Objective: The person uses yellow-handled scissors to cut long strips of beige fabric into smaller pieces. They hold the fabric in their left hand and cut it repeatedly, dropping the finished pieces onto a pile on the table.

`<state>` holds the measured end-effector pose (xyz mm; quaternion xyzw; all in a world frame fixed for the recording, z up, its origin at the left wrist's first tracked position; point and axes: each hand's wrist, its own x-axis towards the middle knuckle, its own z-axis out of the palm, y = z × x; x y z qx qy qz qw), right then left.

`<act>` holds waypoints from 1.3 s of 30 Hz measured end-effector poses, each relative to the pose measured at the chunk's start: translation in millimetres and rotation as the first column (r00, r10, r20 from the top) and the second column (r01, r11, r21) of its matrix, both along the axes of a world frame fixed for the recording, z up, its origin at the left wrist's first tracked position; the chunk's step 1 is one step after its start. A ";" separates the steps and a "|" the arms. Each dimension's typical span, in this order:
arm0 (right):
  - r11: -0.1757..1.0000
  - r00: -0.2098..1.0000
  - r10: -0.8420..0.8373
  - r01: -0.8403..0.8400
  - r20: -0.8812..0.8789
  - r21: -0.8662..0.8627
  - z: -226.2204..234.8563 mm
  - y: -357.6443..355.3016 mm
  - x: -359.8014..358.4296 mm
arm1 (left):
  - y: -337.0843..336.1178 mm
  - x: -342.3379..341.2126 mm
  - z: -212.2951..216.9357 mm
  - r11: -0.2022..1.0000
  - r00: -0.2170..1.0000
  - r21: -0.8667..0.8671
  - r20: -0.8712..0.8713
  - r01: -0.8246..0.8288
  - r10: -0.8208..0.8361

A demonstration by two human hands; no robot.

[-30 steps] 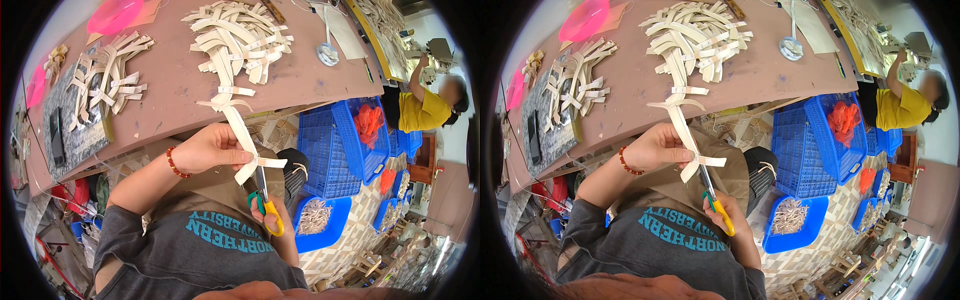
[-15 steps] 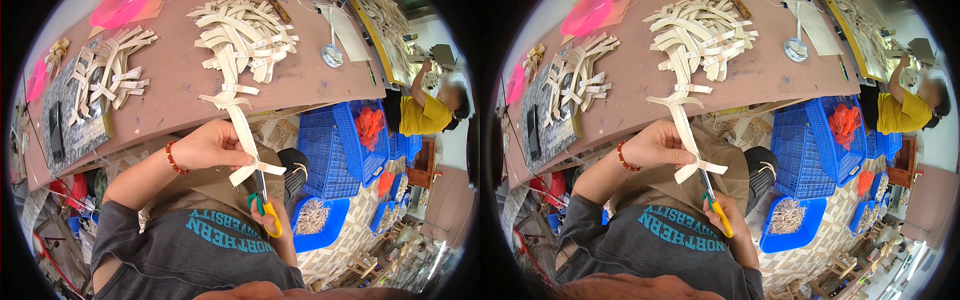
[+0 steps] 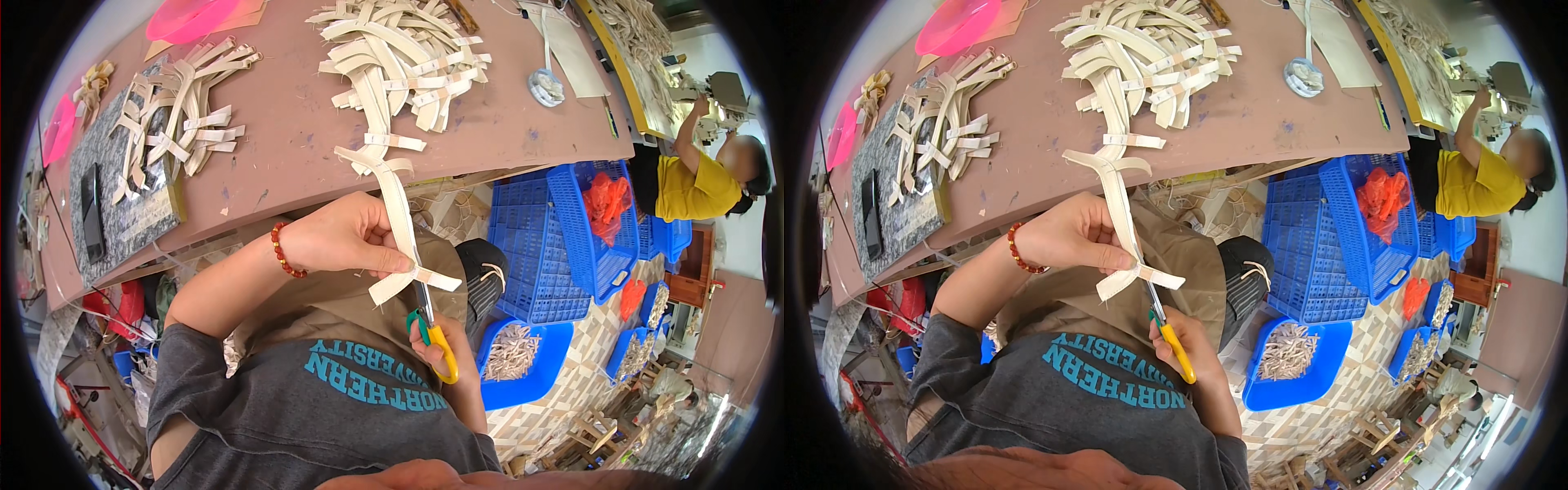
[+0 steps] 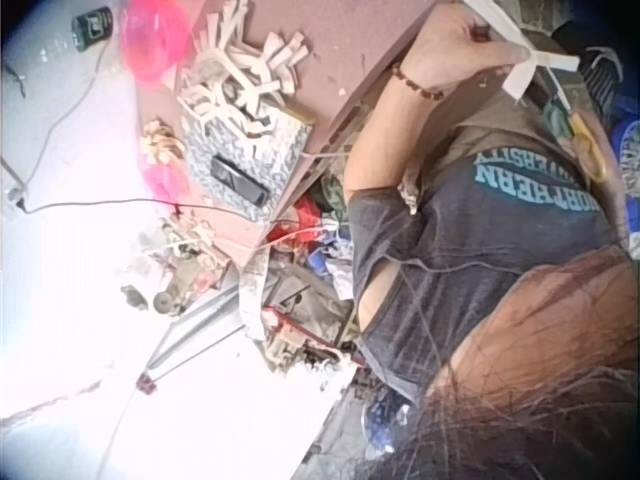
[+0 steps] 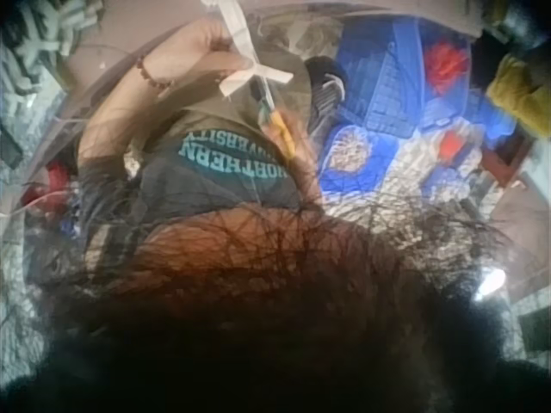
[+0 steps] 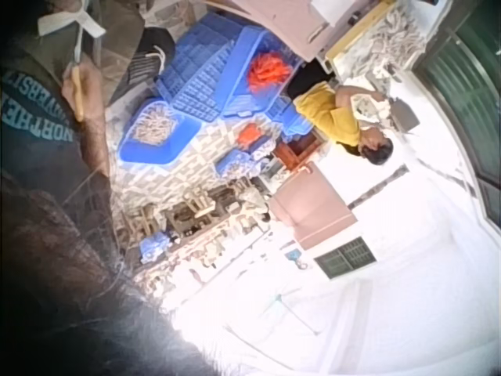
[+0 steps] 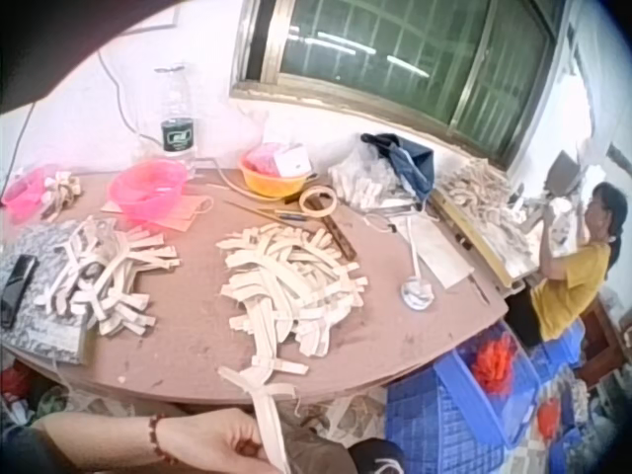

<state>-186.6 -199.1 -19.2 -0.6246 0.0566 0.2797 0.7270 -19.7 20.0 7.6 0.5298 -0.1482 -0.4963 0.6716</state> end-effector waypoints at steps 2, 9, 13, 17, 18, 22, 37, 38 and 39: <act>1.000 1.000 0.006 -0.006 -0.020 -0.002 -0.2 -1.6 -0.7 | 0.4 -0.5 -0.2 1.000 1.000 0.004 -0.004 -0.005 0.005; 0.999 0.999 -0.042 0.042 0.008 -0.022 -5.3 0.0 -0.6 | -6.8 -3.0 2.8 0.958 0.969 -0.145 -0.033 -0.247 0.245; 0.999 0.998 -0.027 0.025 0.048 0.036 -0.1 7.9 5.2 | -11.0 -7.3 8.7 0.930 0.946 -0.172 -0.082 -0.325 0.315; 0.999 0.996 0.030 -0.032 0.083 0.014 2.7 10.8 10.6 | -13.5 -9.5 9.2 0.932 0.947 -0.171 -0.039 -0.321 0.319; 1.000 0.996 0.027 -0.028 0.088 0.015 2.6 11.4 11.3 | -13.6 -10.1 7.2 0.934 0.951 -0.182 -0.021 -0.307 0.309; 0.999 0.996 0.004 -0.007 0.092 0.031 2.0 14.1 12.3 | -16.0 -14.1 3.5 0.950 0.967 -0.190 -0.004 -0.249 0.253; 1.000 0.996 0.009 -0.006 0.085 -0.030 -2.1 15.0 8.3 | -13.6 -15.1 8.4 0.954 0.969 -0.176 0.009 -0.243 0.249; 1.000 0.998 0.002 0.000 0.063 -0.030 -3.7 14.7 6.2 | -13.5 -15.0 8.1 0.954 0.969 -0.180 0.011 -0.241 0.247; 1.000 0.999 -0.009 0.011 0.054 -0.025 -4.5 14.5 4.6 | -13.4 -14.9 7.5 0.954 0.969 -0.184 0.013 -0.238 0.245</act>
